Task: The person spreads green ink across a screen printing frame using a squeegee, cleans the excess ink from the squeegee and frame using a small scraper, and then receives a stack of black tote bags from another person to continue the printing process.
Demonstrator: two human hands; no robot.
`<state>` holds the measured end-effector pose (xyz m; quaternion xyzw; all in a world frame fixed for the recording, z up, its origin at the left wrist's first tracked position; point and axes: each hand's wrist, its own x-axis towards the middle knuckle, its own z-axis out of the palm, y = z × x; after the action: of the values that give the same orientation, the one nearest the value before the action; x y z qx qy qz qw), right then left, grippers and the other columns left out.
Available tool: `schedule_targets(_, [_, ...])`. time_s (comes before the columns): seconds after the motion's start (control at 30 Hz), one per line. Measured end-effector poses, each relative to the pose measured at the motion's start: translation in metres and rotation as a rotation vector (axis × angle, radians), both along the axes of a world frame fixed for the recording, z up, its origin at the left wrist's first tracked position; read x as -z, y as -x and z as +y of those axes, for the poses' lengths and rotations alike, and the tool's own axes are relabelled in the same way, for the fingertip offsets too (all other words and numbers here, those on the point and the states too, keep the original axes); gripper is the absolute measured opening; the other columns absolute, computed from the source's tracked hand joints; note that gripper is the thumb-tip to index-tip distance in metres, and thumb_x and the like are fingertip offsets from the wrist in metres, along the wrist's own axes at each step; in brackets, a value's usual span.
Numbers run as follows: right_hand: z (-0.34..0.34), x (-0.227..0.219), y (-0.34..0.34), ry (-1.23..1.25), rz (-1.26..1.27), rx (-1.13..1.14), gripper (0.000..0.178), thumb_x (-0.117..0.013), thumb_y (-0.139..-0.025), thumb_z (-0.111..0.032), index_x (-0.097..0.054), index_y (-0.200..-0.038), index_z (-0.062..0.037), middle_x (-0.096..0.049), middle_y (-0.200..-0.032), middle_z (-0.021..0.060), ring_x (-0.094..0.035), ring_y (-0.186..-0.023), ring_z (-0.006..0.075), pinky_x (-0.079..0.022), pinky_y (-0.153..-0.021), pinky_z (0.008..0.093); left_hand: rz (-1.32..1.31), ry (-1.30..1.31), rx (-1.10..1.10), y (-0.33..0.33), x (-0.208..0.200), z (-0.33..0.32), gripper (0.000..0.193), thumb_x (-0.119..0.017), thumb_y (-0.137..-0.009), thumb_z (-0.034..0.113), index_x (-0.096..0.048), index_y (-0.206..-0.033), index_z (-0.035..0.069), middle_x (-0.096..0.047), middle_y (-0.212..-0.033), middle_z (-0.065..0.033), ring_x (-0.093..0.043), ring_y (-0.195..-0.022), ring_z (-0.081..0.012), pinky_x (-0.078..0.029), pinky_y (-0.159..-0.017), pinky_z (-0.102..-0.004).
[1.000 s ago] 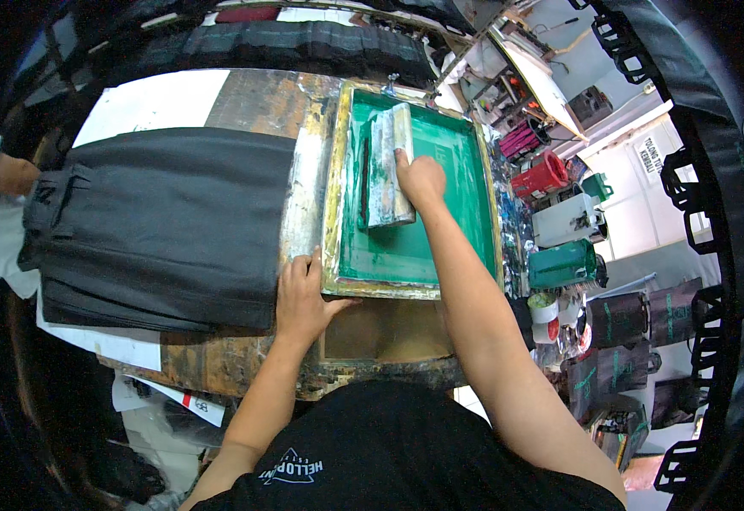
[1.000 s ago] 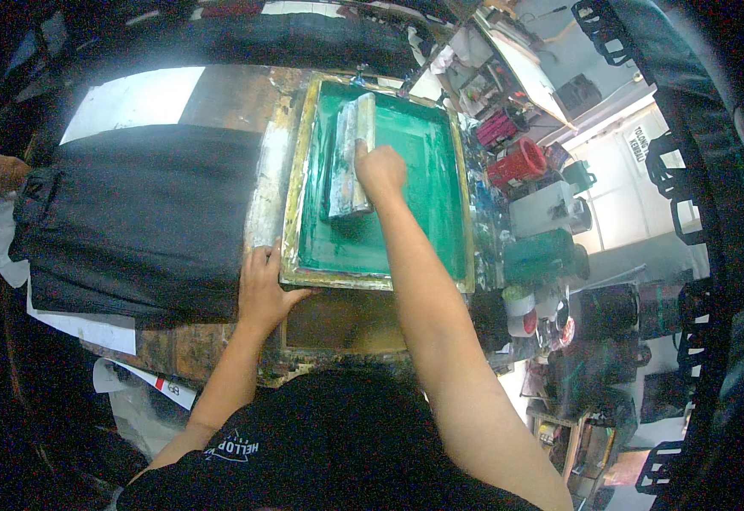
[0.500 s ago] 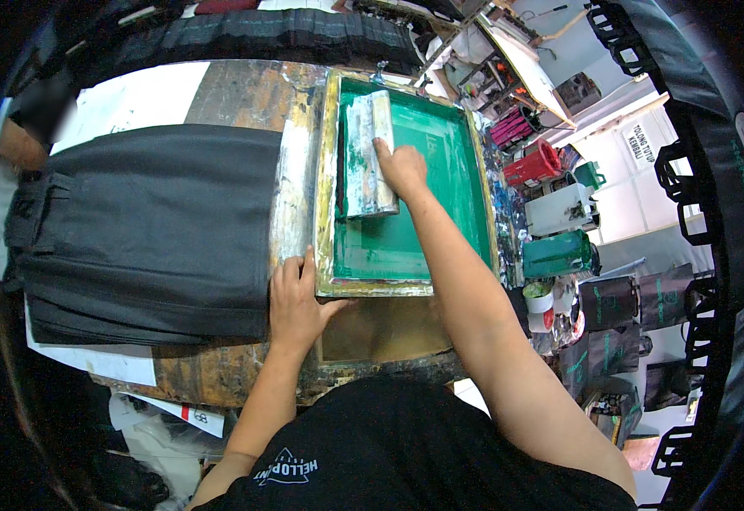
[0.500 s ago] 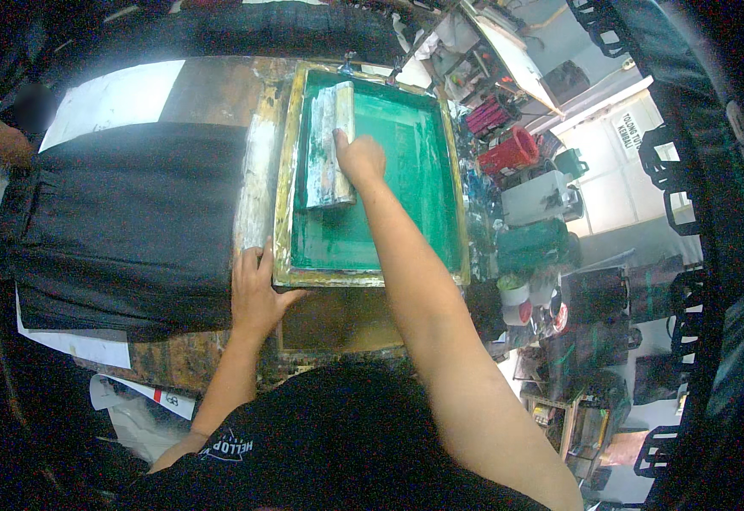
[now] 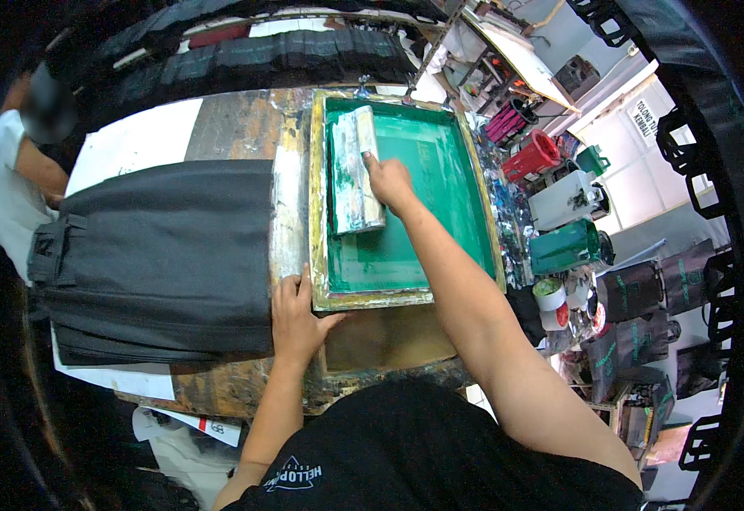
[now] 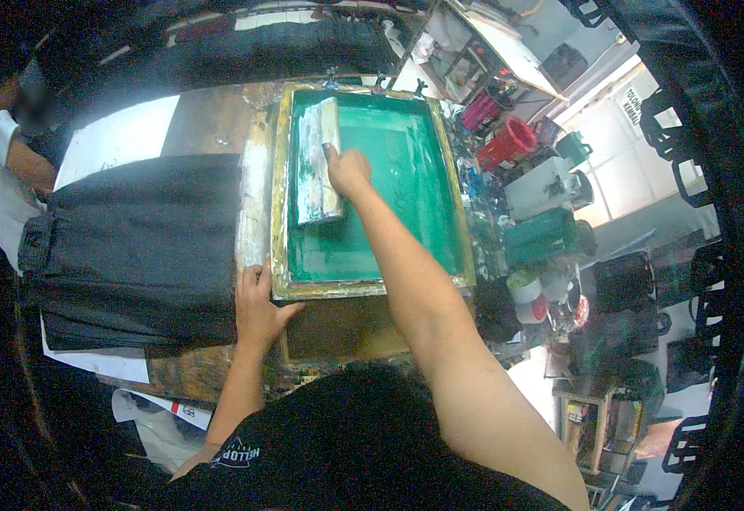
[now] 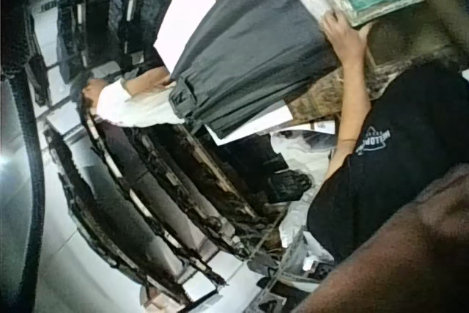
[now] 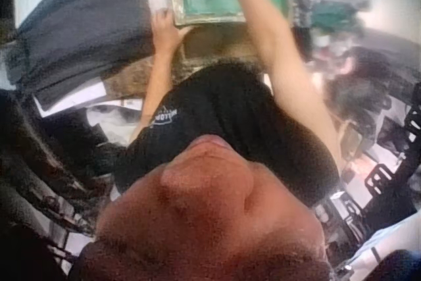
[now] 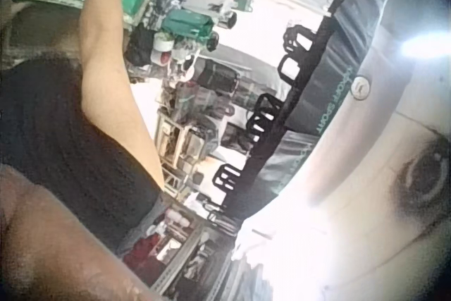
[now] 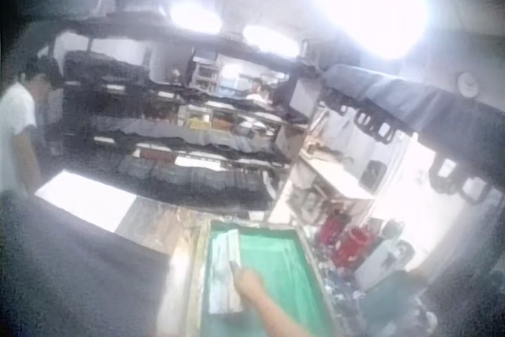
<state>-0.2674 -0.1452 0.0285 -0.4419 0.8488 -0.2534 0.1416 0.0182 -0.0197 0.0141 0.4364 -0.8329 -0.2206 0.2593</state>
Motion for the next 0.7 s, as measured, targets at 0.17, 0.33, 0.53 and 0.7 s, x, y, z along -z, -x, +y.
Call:
schedule_targets(0.17, [0.01,0.014,0.007,0.178,-0.049,0.015,0.065,-0.048,-0.096,-0.051,-0.067,-0.072,0.0062,-0.059,-0.069,0.0304,-0.06,-0.067,0.043,-0.046,-0.068,0.0502,-0.005,0.03,0.015,0.003,0.002,0.001,0.098,-0.087,-0.058,0.044,-0.048,-0.132,-0.006,-0.051,-0.108,-0.0166,-0.049,-0.102,-0.0339,-0.042,-0.09,-0.0441])
schedule_targets(0.33, [0.031,0.006,0.014,0.231,-0.431,0.105,0.062,-0.05,-0.097,-0.05,-0.067,-0.081,0.0072,-0.062,-0.071,0.0163,-0.055,-0.065,0.0242,-0.046,-0.066,0.0403,0.23,0.355,-0.02,0.0,-0.008,0.014,0.09,-0.085,-0.061,0.052,-0.054,-0.124,-0.004,-0.055,-0.101,-0.0162,-0.053,-0.091,-0.032,-0.046,-0.082,-0.0411])
schedule_targets(0.53, [0.064,-0.02,0.01,0.636,-0.949,0.132,0.052,-0.048,-0.101,-0.043,-0.065,-0.103,0.0062,-0.067,-0.091,0.0106,-0.059,-0.074,0.015,-0.049,-0.069,0.0316,0.564,-0.288,0.154,0.032,-0.032,0.031,0.052,-0.078,-0.081,0.037,-0.059,-0.109,-0.003,-0.059,-0.086,-0.0047,-0.055,-0.072,-0.0135,-0.047,-0.071,-0.027])
schedule_targets(0.7, [0.107,-0.047,-0.001,0.92,-0.931,0.057,0.046,-0.045,-0.103,-0.037,-0.059,-0.115,0.0057,-0.066,-0.099,0.0097,-0.063,-0.084,0.0151,-0.052,-0.073,0.03,0.959,-0.668,0.18,0.113,-0.067,0.032,0.028,-0.066,-0.093,0.018,-0.061,-0.113,-0.001,-0.064,-0.098,-0.0017,-0.057,-0.082,-0.008,-0.047,-0.079,-0.0247])
